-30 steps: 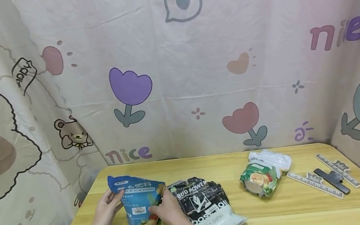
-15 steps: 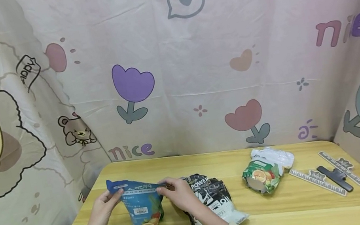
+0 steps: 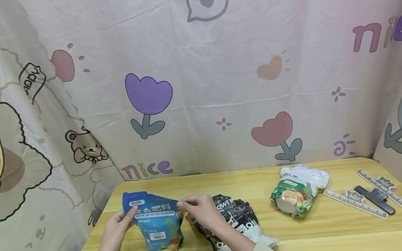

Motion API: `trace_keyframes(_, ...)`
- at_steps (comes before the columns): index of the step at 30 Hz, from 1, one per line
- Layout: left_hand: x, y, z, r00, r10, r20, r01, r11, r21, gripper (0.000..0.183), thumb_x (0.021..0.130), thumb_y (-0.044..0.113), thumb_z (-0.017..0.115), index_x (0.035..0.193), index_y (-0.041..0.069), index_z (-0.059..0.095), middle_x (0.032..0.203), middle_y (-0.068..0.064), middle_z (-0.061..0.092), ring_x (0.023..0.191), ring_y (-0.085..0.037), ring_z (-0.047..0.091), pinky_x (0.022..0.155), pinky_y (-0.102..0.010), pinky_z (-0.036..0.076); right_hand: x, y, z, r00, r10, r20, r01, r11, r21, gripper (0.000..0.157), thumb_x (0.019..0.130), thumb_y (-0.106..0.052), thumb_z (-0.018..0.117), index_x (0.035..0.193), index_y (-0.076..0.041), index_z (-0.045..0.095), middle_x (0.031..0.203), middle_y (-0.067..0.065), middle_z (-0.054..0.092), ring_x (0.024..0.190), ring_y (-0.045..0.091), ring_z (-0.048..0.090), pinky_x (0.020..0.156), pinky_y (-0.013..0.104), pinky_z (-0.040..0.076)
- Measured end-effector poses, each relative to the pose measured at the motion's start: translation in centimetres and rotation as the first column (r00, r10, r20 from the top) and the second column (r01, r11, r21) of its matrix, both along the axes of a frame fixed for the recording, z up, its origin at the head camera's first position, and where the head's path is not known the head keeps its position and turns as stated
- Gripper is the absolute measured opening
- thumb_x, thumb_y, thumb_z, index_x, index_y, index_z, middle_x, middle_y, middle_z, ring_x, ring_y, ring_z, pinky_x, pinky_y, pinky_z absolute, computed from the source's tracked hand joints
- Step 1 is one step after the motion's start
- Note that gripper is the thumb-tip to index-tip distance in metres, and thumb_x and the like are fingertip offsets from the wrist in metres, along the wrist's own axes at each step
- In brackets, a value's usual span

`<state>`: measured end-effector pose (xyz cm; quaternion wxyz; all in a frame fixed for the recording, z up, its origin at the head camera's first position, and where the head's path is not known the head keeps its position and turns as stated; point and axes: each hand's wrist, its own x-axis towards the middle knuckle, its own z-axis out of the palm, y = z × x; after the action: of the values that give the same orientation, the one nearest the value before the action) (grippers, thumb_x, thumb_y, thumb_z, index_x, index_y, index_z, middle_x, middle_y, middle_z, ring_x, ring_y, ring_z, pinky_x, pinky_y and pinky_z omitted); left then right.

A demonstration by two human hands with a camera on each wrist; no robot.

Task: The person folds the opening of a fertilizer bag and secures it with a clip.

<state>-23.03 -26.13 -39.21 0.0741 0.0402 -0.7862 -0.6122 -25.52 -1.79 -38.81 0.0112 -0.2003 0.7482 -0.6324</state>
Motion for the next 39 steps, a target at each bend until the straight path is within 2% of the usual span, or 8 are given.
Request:
trace_keyframes(6, -0.1, 0.3, 0.4, 0.999, 0.023, 0.036, -0.024, 0.999, 0.034, 0.046, 0.091, 0.040, 0.056, 0.101, -0.004, 0.064, 0.092, 0.002, 0.061, 0.092, -0.005, 0.052, 0.085, -0.024, 0.041, 0.0, 0.0, 0.5, 0.989, 0.040, 0.144, -0.026, 0.995, -0.096, 0.024, 0.089, -0.021, 0.061, 0.098, -0.001, 0.070, 0.090, 0.004, 0.066, 0.076, 0.021, 0.065, 0.064, 0.030, 0.053)
trace_keyframes(12, -0.3, 0.6, 0.8, 0.997, 0.032, 0.065, -0.038, 0.994, 0.102, 0.050, 0.089, 0.039, 0.060, 0.107, -0.007, 0.062, 0.096, 0.004, 0.060, 0.096, -0.003, 0.048, 0.095, -0.038, 0.037, -0.5, 0.1, 0.6, 0.978, 0.043, 0.205, -0.022, 0.994, -0.103, 0.021, 0.088, -0.017, 0.062, 0.097, 0.001, 0.070, 0.094, 0.004, 0.065, 0.081, 0.019, 0.063, 0.064, 0.031, 0.054)
trace_keyframes(15, -0.4, 0.6, 0.8, 0.996, 0.030, 0.084, -0.041, 0.990, 0.134, 0.049, 0.089, 0.037, 0.060, 0.110, -0.007, 0.061, 0.094, 0.005, 0.061, 0.092, 0.000, 0.050, 0.097, -0.038, 0.036, -0.6, 0.2, 0.6, 0.971, 0.055, 0.231, -0.031, 0.994, -0.107, 0.021, 0.088, -0.016, 0.063, 0.097, 0.002, 0.070, 0.094, 0.005, 0.064, 0.083, 0.018, 0.061, 0.065, 0.032, 0.054)
trace_keyframes(20, -0.5, 0.6, 1.0, 0.994, 0.017, 0.106, -0.034, 0.987, 0.156, 0.050, 0.089, 0.037, 0.060, 0.112, -0.008, 0.058, 0.090, 0.004, 0.064, 0.090, -0.002, 0.054, 0.096, -0.037, 0.037, -0.8, 0.2, 0.8, 0.959, 0.083, 0.271, -0.051, 0.991, -0.122, 0.022, 0.087, -0.015, 0.063, 0.096, 0.005, 0.069, 0.094, 0.006, 0.064, 0.086, 0.017, 0.059, 0.067, 0.035, 0.054)
trace_keyframes(25, -0.6, 0.5, 1.1, 0.992, 0.006, 0.126, -0.027, 0.986, 0.165, 0.059, 0.088, 0.038, 0.061, 0.118, -0.012, 0.051, 0.097, 0.000, 0.062, 0.094, -0.007, 0.054, 0.098, -0.039, 0.036, -1.1, 0.2, 1.1, 0.948, 0.102, 0.302, -0.063, 0.989, -0.137, 0.024, 0.087, -0.015, 0.063, 0.096, 0.007, 0.068, 0.091, 0.006, 0.063, 0.084, 0.020, 0.059, 0.071, 0.038, 0.053)
trace_keyframes(32, -0.9, 0.4, 1.3, 0.987, -0.023, 0.159, -0.007, 0.983, 0.181, 0.066, 0.089, 0.036, 0.060, 0.126, -0.014, 0.041, 0.097, 0.001, 0.060, 0.088, -0.005, 0.055, 0.090, -0.028, 0.043, -1.6, 0.3, 1.0, 0.935, 0.113, 0.337, -0.065, 0.986, -0.151, 0.025, 0.087, -0.015, 0.064, 0.100, 0.006, 0.067, 0.086, 0.007, 0.064, 0.080, 0.023, 0.061, 0.073, 0.041, 0.052)
trace_keyframes(36, -1.0, 0.3, 1.2, 0.988, -0.034, 0.148, 0.005, 0.982, 0.189, 0.067, 0.087, 0.039, 0.062, 0.123, -0.014, 0.045, 0.097, 0.000, 0.060, 0.090, -0.008, 0.055, 0.091, -0.030, 0.042, -1.6, 0.4, 1.0, 0.929, 0.114, 0.353, -0.063, 0.986, -0.152, 0.025, 0.087, -0.016, 0.063, 0.100, 0.005, 0.067, 0.085, 0.008, 0.064, 0.079, 0.021, 0.061, 0.076, 0.042, 0.051)
trace_keyframes(39, -1.4, 0.0, 0.4, 0.995, -0.038, 0.095, 0.020, 0.984, 0.178, 0.065, 0.085, 0.040, 0.064, 0.119, -0.014, 0.050, 0.100, -0.006, 0.062, 0.096, -0.015, 0.055, 0.092, -0.036, 0.041, -1.4, 0.3, 1.1, 0.941, 0.103, 0.324, -0.070, 0.991, -0.113, 0.025, 0.088, -0.016, 0.062, 0.100, 0.005, 0.067, 0.088, 0.008, 0.063, 0.082, 0.020, 0.061, 0.074, 0.039, 0.052)
